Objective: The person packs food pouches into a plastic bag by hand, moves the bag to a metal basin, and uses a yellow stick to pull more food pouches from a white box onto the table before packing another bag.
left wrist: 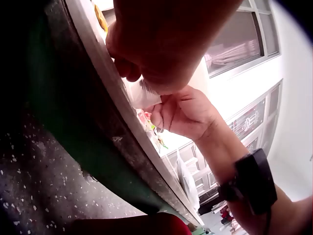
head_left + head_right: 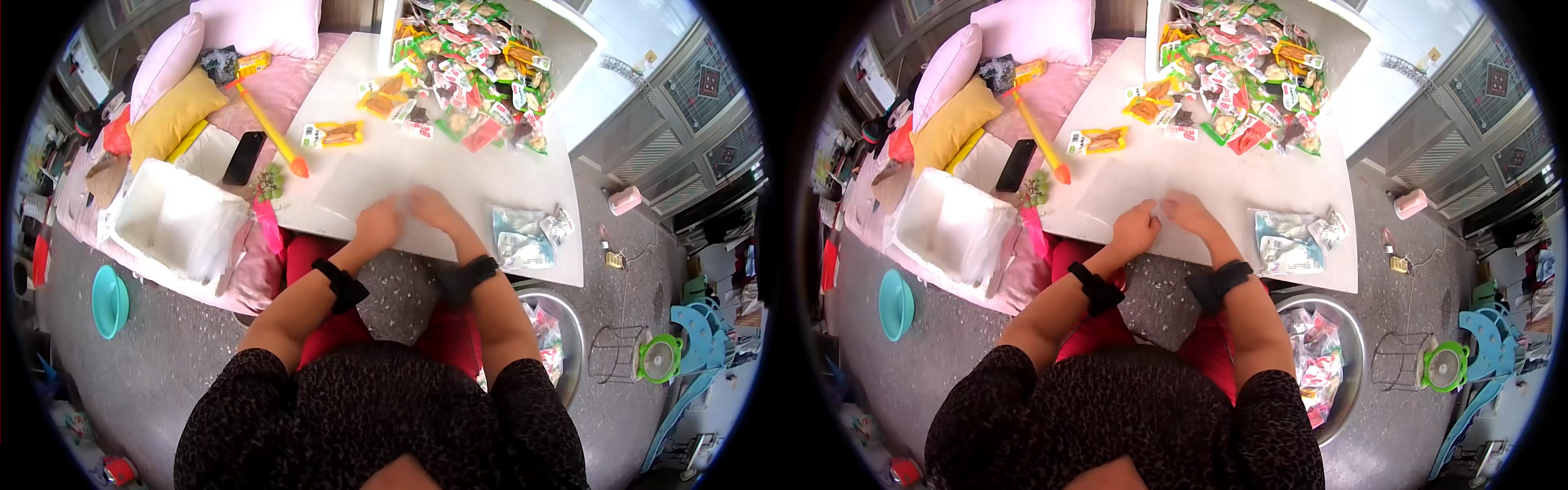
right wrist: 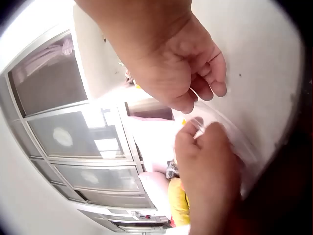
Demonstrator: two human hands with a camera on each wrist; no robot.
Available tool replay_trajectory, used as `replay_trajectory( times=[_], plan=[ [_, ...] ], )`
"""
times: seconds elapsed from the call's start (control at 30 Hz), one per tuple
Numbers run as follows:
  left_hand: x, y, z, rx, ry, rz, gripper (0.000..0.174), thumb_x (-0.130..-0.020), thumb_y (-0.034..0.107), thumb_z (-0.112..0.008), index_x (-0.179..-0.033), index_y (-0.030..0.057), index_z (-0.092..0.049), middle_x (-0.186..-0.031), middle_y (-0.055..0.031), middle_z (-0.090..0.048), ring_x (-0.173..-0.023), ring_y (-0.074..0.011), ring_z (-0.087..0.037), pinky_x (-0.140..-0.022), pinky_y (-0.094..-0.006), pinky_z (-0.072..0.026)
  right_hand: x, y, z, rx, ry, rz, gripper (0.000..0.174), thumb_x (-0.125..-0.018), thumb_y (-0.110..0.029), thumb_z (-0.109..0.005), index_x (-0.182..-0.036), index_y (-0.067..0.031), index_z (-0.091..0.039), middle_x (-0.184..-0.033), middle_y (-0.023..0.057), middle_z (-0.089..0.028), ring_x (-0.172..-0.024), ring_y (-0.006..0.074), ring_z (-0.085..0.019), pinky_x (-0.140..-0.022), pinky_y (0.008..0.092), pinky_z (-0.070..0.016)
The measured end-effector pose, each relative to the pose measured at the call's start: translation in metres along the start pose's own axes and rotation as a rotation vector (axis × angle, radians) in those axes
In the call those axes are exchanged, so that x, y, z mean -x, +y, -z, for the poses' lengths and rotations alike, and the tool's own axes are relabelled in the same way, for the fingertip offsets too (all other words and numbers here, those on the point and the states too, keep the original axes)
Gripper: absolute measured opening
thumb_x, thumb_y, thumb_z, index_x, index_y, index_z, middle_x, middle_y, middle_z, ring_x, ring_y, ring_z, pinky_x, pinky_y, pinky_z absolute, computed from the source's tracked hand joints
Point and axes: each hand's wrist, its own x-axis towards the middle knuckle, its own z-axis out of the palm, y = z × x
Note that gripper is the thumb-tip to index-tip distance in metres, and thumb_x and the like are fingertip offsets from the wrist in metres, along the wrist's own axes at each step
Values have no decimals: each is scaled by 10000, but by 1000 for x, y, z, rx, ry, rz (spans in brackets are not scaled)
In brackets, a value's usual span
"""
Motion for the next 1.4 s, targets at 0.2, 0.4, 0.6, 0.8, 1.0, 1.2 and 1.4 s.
replay_trajectory(
  times=[0.2,0.4,0.6,0.8,1.0,1.2,1.4],
  plan=[
    [3,-2,-14,30,81,-151,243,-655,97,-492,-889,32,-510,-697,-147,-540,-636,-323,-521,-576,-422,-407,-28,81,60,-600,284,-575,215,-744,-45,-481,-950,-98,-451,-782,31,-519,-634,148,-525,-487,267,-427],
    [-3,-6,-14,74,101,-116,222,-647,87,-503,-861,27,-516,-669,-131,-526,-625,-314,-509,-566,-416,-398,-81,205,73,-486,698,-569,158,-784,-224,-374,-787,-129,-501,-663,60,-511,-560,183,-508,-431,307,-370],
    [-7,1,-4,104,36,-100,198,-656,106,-478,-834,26,-515,-707,-138,-531,-685,-328,-507,-600,-429,-394,-128,287,63,105,591,-582,363,-625,-151,-576,-886,90,-503,-858,208,-569,-799,294,-565,-681,341,-436],
    [-5,-1,-9,73,72,-133,189,-650,104,-490,-824,34,-515,-677,-122,-518,-650,-316,-502,-579,-423,-392,-122,252,79,282,298,-453,281,-614,-130,-568,-812,68,-545,-786,180,-588,-766,260,-572,-615,316,-438],
    [-5,1,-9,34,152,-208,219,-640,95,-522,-852,40,-520,-627,-92,-504,-603,-289,-502,-558,-394,-395,-107,208,87,530,254,-133,156,-644,-128,-566,-739,-6,-547,-664,112,-563,-656,210,-558,-539,312,-429],
    [-4,-4,-11,11,146,-216,218,-639,84,-524,-853,43,-521,-639,-103,-512,-613,-298,-507,-565,-394,-402,-95,143,96,187,403,-350,55,-701,-104,-509,-730,-57,-509,-633,63,-518,-619,180,-534,-524,320,-429],
    [-4,1,-7,-22,90,-199,232,-636,82,-512,-862,30,-519,-672,-135,-532,-632,-316,-519,-581,-409,-413,-57,137,97,-957,679,-51,27,-718,-31,-463,-739,-29,-479,-641,32,-485,-587,143,-504,-519,273,-421]
  ],
)
